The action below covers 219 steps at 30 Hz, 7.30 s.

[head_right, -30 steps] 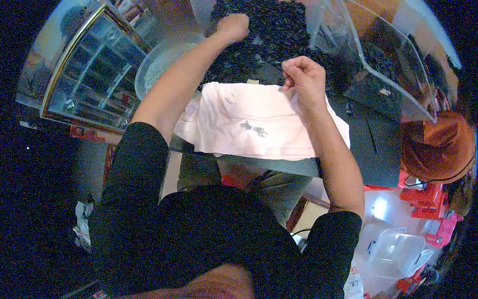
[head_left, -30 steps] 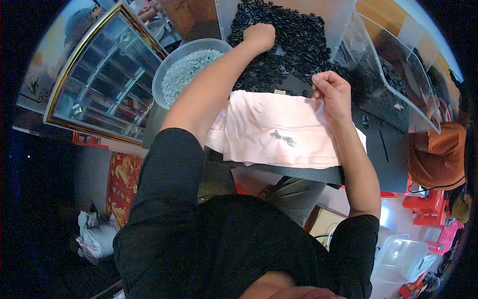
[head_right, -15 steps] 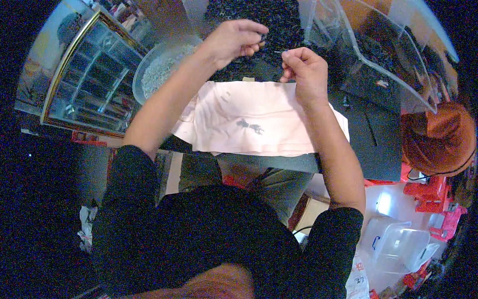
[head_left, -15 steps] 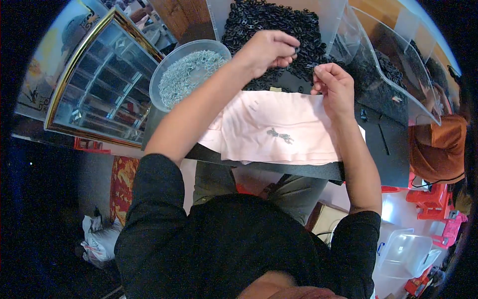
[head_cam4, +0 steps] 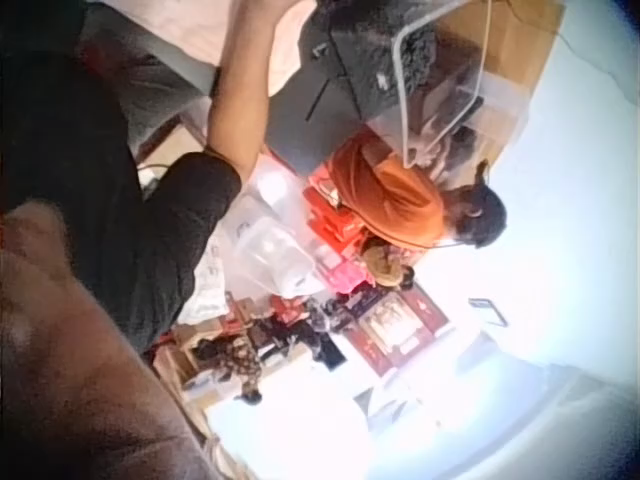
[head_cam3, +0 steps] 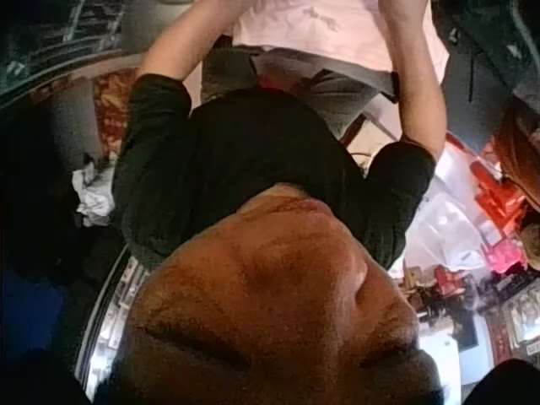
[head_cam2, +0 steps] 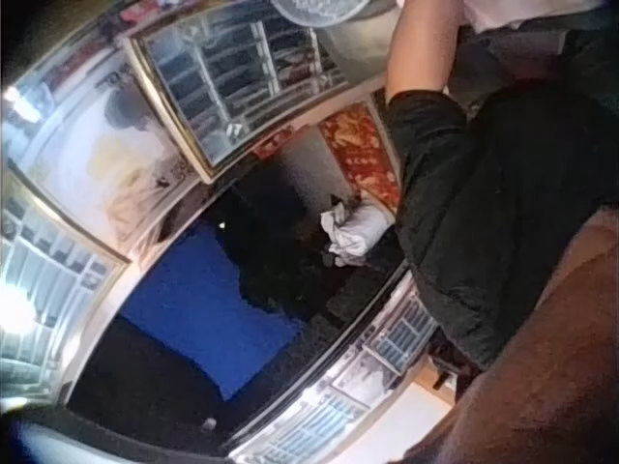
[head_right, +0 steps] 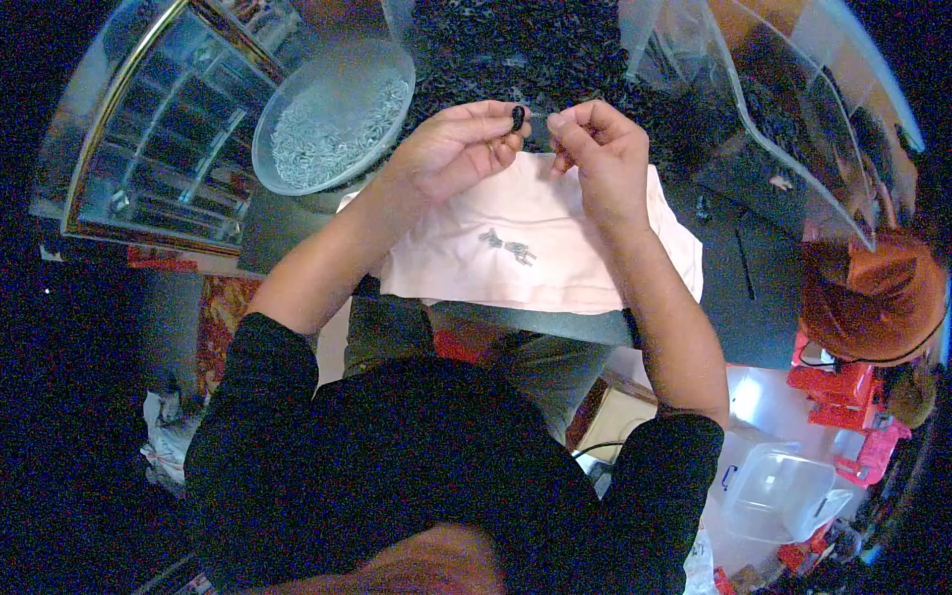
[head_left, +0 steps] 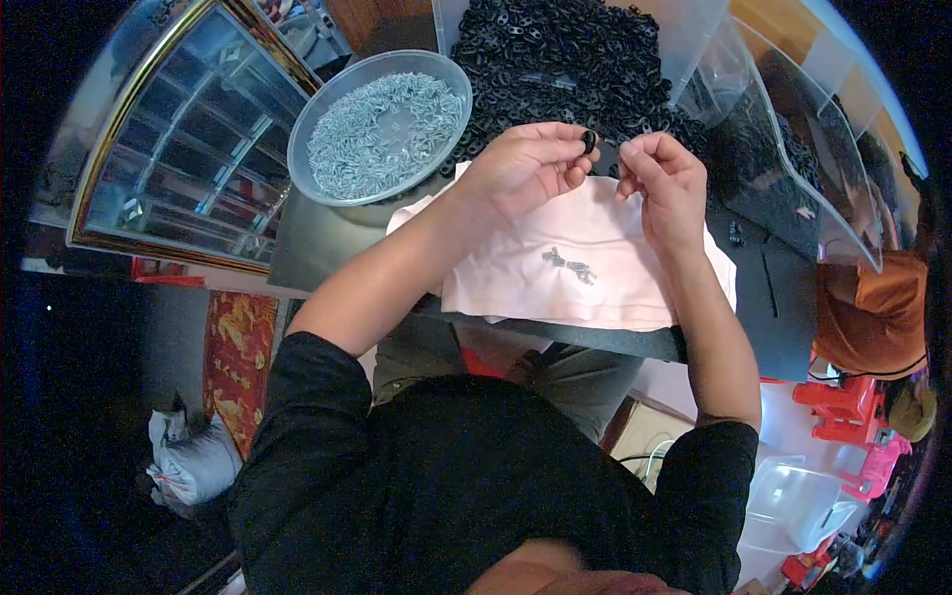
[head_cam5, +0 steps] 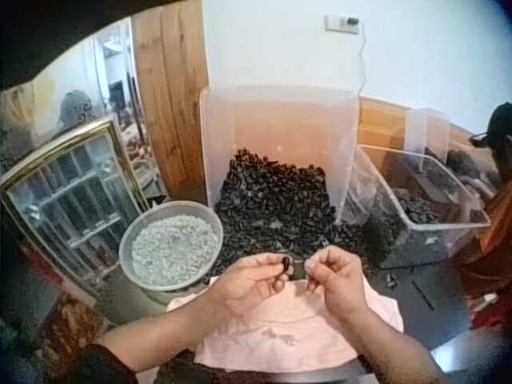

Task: The person takes black plastic tabs and metal pins by hand, attaches the pins into the tabs, and places the assembled fasteners onto a cloth.

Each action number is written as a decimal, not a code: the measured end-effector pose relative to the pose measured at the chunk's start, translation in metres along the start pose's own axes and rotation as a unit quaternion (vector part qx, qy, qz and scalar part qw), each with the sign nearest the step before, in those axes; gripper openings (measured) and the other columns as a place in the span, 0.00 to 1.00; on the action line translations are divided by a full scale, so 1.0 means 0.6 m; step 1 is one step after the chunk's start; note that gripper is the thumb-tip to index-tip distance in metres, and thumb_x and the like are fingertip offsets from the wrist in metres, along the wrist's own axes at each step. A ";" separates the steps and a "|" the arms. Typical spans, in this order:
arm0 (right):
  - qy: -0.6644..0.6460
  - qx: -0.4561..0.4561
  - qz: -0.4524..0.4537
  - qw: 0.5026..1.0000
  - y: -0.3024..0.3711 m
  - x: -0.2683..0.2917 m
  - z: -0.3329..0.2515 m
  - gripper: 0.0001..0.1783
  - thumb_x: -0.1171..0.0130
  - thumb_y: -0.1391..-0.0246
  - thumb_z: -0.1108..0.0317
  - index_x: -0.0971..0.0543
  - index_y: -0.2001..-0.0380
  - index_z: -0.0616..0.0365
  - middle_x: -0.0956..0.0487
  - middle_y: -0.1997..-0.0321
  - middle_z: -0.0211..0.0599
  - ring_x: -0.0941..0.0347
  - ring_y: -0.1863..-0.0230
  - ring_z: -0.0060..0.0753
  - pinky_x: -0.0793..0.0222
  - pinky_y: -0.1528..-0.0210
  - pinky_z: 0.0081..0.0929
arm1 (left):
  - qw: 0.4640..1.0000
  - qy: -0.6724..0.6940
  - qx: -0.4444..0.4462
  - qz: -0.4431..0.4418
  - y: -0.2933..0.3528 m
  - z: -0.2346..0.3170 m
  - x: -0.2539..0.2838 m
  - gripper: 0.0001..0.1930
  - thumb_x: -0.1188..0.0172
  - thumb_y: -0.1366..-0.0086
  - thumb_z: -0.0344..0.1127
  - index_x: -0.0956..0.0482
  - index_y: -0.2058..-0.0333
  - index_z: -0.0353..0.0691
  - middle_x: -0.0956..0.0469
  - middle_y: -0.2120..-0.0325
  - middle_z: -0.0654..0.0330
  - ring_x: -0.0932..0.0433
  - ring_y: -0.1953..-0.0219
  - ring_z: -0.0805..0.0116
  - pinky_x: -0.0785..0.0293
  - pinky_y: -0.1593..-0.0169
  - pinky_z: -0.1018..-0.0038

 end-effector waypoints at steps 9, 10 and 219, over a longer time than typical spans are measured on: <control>0.036 -0.008 0.019 0.999 0.009 -0.008 0.002 0.03 0.45 0.54 0.75 0.27 0.78 0.62 0.29 0.82 0.28 0.36 0.84 0.16 0.39 0.82 0.15 | 0.999 -0.012 -0.023 0.041 0.005 -0.006 -0.004 0.06 0.48 0.44 0.22 0.31 0.66 0.30 0.27 0.71 0.52 0.27 0.68 0.67 0.28 0.64 0.77; 0.038 -0.011 0.017 0.999 0.008 -0.010 0.002 0.03 0.45 0.54 0.75 0.27 0.78 0.62 0.29 0.82 0.28 0.36 0.84 0.16 0.39 0.82 0.15 | 0.999 -0.012 -0.028 0.035 0.003 -0.005 -0.003 0.07 0.47 0.45 0.22 0.31 0.66 0.30 0.27 0.71 0.52 0.27 0.68 0.67 0.27 0.64 0.76; 0.543 0.232 0.002 0.807 -0.030 0.021 -0.014 0.06 0.42 0.63 0.72 0.25 0.77 0.59 0.26 0.76 0.40 0.28 0.73 0.44 0.33 0.72 0.34 | 0.738 -0.671 -0.059 -0.048 0.019 -0.013 -0.050 0.03 0.44 0.53 0.25 0.30 0.78 0.35 0.34 0.85 0.70 0.39 0.82 0.86 0.41 0.79 0.84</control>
Point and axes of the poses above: each hand's wrist, its own y-axis away from the middle knuckle, its own x-axis out of the back of the hand, z = x × y, the point moved 5 cm from there along -y, towards the middle knuckle
